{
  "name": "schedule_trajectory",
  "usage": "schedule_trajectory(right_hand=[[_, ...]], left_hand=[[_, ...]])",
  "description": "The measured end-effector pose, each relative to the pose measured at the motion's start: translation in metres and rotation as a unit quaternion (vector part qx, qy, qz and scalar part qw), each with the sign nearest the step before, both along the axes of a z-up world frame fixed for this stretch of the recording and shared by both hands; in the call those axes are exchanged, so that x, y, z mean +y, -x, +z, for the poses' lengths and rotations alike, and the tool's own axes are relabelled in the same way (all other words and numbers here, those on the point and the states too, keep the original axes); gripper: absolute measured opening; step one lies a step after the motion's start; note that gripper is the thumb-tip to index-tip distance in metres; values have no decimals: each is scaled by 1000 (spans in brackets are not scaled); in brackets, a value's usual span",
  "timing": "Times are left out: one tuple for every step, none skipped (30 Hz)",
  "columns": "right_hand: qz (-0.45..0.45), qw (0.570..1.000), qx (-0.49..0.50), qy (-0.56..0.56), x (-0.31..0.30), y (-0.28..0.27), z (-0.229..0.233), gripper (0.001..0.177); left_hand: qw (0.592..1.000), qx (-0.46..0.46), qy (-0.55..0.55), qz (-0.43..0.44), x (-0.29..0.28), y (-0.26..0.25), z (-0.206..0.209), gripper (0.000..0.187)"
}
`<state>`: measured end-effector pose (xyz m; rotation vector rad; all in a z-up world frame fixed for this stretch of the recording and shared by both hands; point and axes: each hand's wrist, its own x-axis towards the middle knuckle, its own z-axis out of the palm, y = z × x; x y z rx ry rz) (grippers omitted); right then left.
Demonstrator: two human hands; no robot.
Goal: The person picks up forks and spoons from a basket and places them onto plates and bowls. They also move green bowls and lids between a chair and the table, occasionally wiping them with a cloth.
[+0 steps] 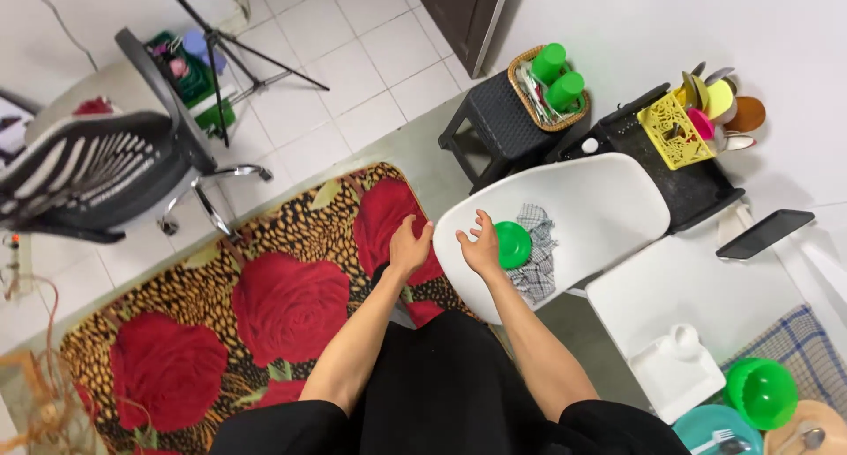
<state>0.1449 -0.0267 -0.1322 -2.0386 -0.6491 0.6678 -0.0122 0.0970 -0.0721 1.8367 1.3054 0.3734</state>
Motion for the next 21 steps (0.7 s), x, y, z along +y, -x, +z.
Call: schedule_trajectory(right_hand=[[-16, 1000, 2, 16, 16, 0, 4, 82], [-30, 999, 1, 21, 33, 0, 8, 82], [-44, 999, 1, 25, 48, 0, 13, 82], [-59, 998, 3, 34, 61, 3, 17, 83], [-68, 997, 3, 33, 79, 4, 19, 83], [-76, 996, 4, 35, 91, 5, 21, 83], [-85, 996, 5, 38, 102, 5, 22, 83], [-92, 995, 7, 38, 112, 4, 24, 83], [-100, 994, 8, 39, 125, 4, 26, 83], [-107, 993, 7, 38, 137, 1, 28, 82], [-120, 992, 17, 38, 147, -1, 31, 82], [-132, 990, 27, 36, 157, -5, 33, 82], [-144, 988, 36, 35, 164, -12, 35, 82], [-157, 986, 42, 41, 171, -20, 34, 82], [-170, 983, 48, 47, 178, -30, 31, 81], [-179, 981, 55, 52, 186, -38, 26, 81], [-189, 978, 60, 66, 193, -45, 20, 80], [-196, 975, 63, 78, 201, -57, 11, 80], [-203, 973, 66, 90, 210, -70, 1, 80], [-208, 971, 70, 95, 219, -82, -8, 79], [-213, 969, 74, 100, 227, -92, -17, 78]], left_hand=[[1000, -9, 10, -7, 16, -1, 1, 63], [1000, -18, 15, -13, 33, -2, 3, 63], [999, -26, 21, -20, 54, -7, 6, 63], [999, -25, 34, -29, 73, -12, 9, 63], [998, -22, 47, -39, 90, -16, 13, 63], [997, -19, 64, -48, 100, -19, 15, 62], [996, -9, 72, -58, 113, -24, 17, 63], [994, 0, 82, -69, 126, -34, 17, 63], [992, 9, 92, -80, 139, -44, 16, 63], [990, 11, 99, -98, 150, -55, 14, 64], [988, 12, 106, -116, 160, -67, 12, 65], [985, 15, 112, -133, 170, -79, 9, 67], [983, 15, 103, -152, 178, -95, 5, 67], [981, 16, 94, -169, 187, -107, 0, 67], [979, 17, 85, -187, 195, -119, -4, 67], [978, 24, 83, -192, 205, -130, -8, 67], [977, 30, 80, -198, 216, -142, -12, 66], [976, 35, 77, -200, 227, -155, -17, 66], [975, 37, 71, -207, 238, -167, -21, 66], [974, 41, 66, -213, 249, -178, -25, 67], [973, 44, 60, -218, 262, -188, -29, 67]])
